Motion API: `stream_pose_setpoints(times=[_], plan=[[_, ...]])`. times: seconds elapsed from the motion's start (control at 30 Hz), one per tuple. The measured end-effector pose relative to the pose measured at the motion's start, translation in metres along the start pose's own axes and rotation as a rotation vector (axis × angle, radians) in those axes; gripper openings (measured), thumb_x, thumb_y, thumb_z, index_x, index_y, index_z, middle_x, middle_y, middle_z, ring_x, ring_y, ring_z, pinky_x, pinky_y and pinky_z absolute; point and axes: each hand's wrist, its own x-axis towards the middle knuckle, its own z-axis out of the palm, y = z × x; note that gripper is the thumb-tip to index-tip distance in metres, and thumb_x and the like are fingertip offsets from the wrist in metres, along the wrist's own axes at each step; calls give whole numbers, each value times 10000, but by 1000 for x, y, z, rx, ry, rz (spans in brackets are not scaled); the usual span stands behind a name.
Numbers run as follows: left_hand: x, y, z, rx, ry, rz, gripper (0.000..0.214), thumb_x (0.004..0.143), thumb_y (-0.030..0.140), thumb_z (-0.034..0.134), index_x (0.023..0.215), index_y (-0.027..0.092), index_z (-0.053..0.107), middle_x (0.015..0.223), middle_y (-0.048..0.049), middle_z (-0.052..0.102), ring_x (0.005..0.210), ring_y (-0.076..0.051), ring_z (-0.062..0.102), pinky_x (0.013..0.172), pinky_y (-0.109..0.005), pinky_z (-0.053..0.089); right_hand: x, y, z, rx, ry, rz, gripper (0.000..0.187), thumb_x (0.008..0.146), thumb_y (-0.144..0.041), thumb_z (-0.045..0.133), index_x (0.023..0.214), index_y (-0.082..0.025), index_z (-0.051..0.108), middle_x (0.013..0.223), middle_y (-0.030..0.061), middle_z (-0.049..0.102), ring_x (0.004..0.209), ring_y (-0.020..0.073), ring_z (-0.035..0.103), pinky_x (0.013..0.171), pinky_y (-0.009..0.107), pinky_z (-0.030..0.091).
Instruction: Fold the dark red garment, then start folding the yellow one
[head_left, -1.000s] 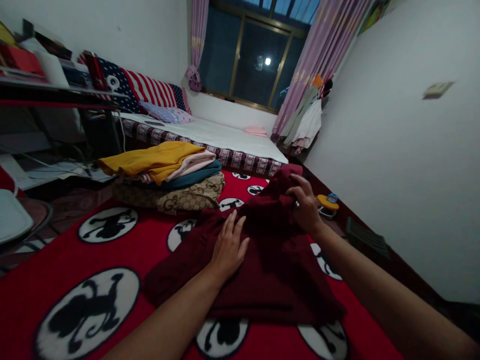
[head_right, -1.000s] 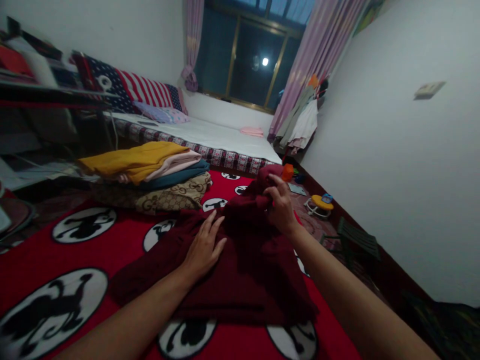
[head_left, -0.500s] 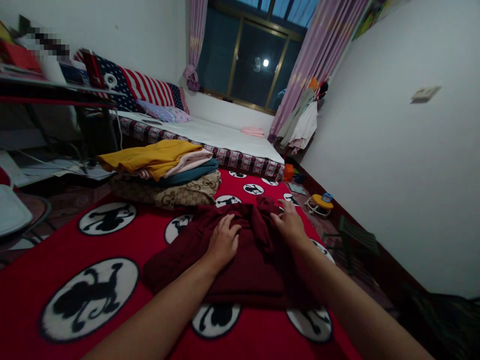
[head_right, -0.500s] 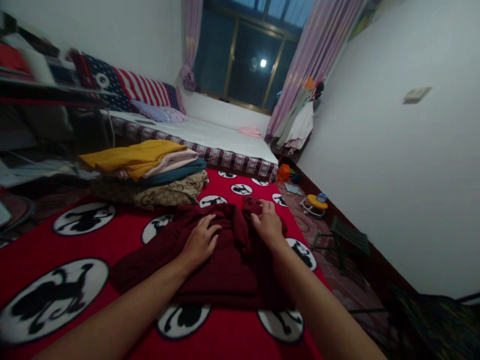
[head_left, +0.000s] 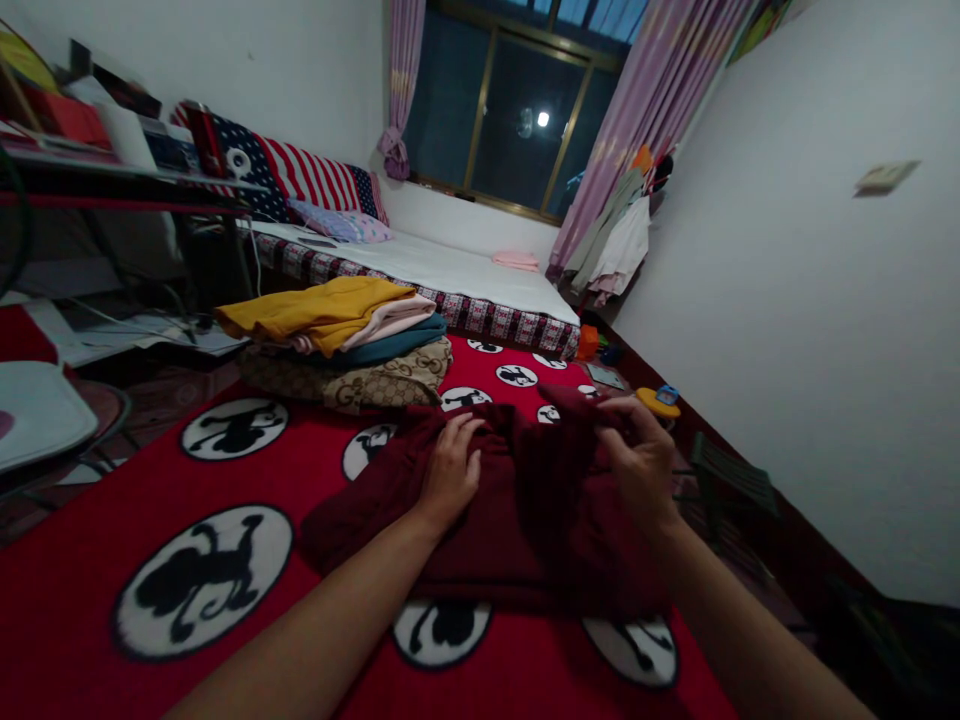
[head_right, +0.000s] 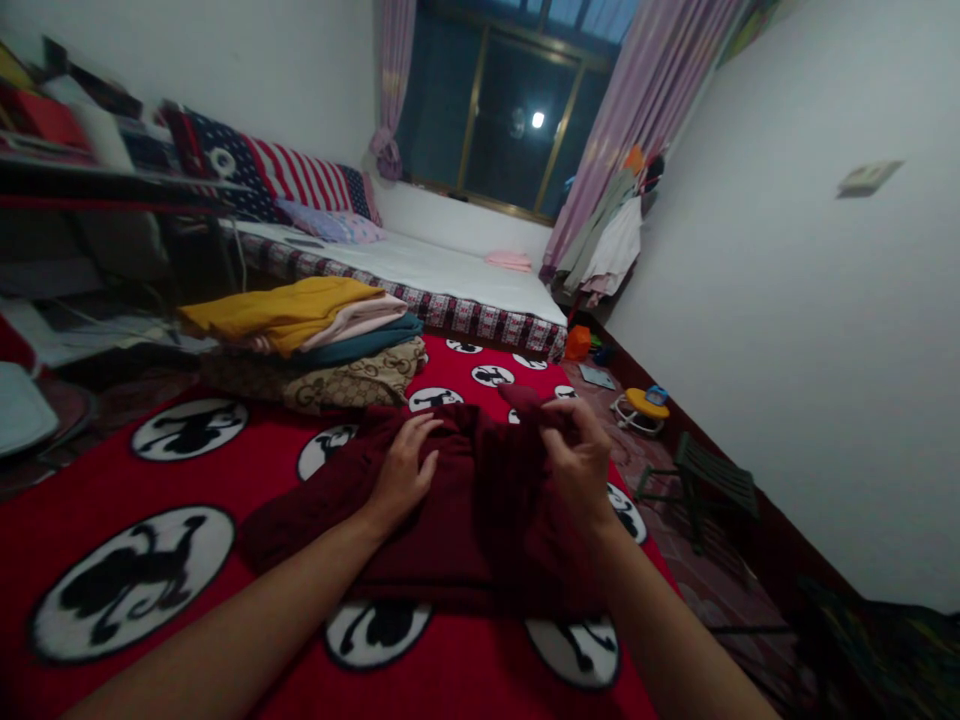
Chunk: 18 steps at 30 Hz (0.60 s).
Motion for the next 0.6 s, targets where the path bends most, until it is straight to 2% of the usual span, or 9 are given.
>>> stream_pose_setpoints(times=[0.07,0.13,0.17,0.2,0.27,0.37,0.43,0.53,0.6], plan=[[3,-2,-1,-88,113,-52,382,873,92,439,1233,191,518,1279,-105,536,1233,-210,502,1074,-412,414,-24,-28,-16,60,-496,-14,145,718,-157,550,816,-216,639,830,15,649,768,161,594,682,246,461],[4,-4,-1,-140,160,-90,348,893,122,423,1220,191,517,1263,-106,544,1212,-210,522,1043,-403,443,-45,-49,-27,69,-994,46,177,717,-136,582,834,-218,687,812,6,675,749,149,607,676,230,461],[5,-5,-1,-155,163,-97,343,893,127,423,1216,188,518,1259,-107,547,1205,-211,528,1032,-402,452,-52,-55,-29,69,-1143,94,173,738,-154,599,859,-217,705,800,4,685,733,144,613,663,222,461],[5,-6,-1,-163,160,-97,343,888,124,426,1213,186,520,1255,-107,551,1202,-213,530,1027,-403,455,-56,-58,-29,74,-1195,142,161,769,-188,607,885,-214,715,790,4,693,717,140,618,648,217,460],[4,-7,0,-169,149,-93,345,876,111,428,1199,182,528,1241,-106,563,1193,-214,536,1021,-406,460,-57,-54,-22,79,-1062,206,161,835,-272,580,897,-205,713,784,12,701,711,142,627,636,220,464],[4,-8,0,-169,139,-102,340,865,102,429,1175,181,545,1223,-106,575,1159,-214,560,998,-403,475,-49,-29,5,-31,-642,206,226,848,-373,568,937,-207,693,921,47,712,855,195,656,746,283,503],[4,-8,-1,-171,136,-111,332,868,107,424,1164,182,553,1219,-105,578,1123,-208,578,973,-392,491,-44,-7,29,-196,-427,172,368,780,-431,638,1081,-221,658,1122,87,672,1044,261,623,873,366,498],[5,-8,-2,-165,130,-107,332,869,102,413,1152,184,564,1203,-99,584,1106,-200,586,963,-379,498,-44,23,64,-391,-328,169,659,695,-455,709,1287,-218,544,1312,136,567,1232,332,513,990,457,441],[5,-8,-2,-149,125,-97,342,857,86,410,1142,185,573,1187,-94,592,1111,-199,587,975,-379,493,-47,36,80,-419,-333,193,656,703,-398,693,1306,-200,526,1296,149,580,1230,340,519,993,466,439]])
